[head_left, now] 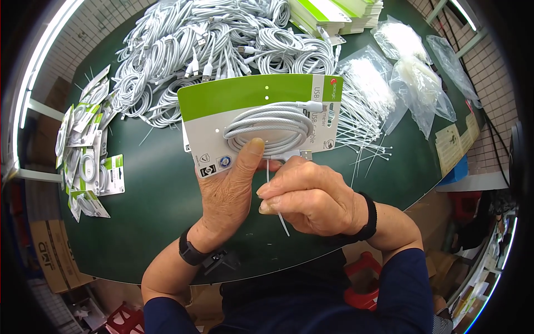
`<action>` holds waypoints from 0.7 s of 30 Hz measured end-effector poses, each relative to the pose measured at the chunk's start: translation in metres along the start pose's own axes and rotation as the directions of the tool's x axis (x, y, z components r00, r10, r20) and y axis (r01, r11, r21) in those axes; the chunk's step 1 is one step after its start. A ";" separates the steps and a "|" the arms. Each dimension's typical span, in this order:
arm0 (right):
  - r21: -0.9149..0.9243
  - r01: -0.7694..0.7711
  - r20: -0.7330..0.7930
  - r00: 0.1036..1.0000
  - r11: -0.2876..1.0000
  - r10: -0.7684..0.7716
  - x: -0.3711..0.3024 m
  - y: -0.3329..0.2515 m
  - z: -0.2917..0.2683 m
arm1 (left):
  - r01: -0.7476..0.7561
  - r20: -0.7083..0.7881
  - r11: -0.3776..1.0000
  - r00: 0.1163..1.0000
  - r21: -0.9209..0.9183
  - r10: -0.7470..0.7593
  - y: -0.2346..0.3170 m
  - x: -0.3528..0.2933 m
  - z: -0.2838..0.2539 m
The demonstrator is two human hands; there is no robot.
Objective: The person packages a cable by hand by placing it onto a card and securing it with two zip ties. They thread the zip ties through the card and cable, pull them tight, and then set the assembly aside to repeat the process.
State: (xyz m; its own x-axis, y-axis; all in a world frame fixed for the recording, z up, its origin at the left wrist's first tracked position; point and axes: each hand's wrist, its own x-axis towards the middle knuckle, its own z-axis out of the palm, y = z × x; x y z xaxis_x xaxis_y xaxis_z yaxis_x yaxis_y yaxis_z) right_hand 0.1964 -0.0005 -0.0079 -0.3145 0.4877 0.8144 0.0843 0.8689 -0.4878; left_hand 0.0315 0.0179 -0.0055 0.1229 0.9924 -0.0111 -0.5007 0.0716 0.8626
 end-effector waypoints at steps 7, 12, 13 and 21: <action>-0.187 -0.008 0.025 1.000 0.982 0.012 0.009 0.001 -0.005 | -0.084 0.037 0.994 0.996 0.071 0.082 -0.010 0.003 -0.011; -0.291 -0.055 -0.061 0.997 0.955 0.039 0.015 0.002 -0.012 | -0.134 0.009 0.991 0.991 0.023 0.133 -0.008 0.002 -0.004; -0.314 -0.089 -0.098 0.993 0.945 0.061 0.016 0.002 -0.013 | -0.135 0.008 0.991 0.991 0.020 0.135 -0.006 0.001 -0.003; -0.203 -0.352 -0.179 0.931 0.914 0.319 0.012 0.006 -0.015 | -0.075 0.061 0.995 0.996 0.062 0.072 -0.001 -0.002 0.003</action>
State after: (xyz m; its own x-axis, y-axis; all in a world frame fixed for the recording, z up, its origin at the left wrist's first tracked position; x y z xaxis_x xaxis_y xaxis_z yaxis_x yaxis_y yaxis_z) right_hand 0.2076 0.0119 0.0037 -0.0963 0.7461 0.6589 0.3796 0.6395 -0.6686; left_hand 0.0341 0.0157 -0.0049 0.1393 0.9869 0.0818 -0.4542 -0.0097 0.8909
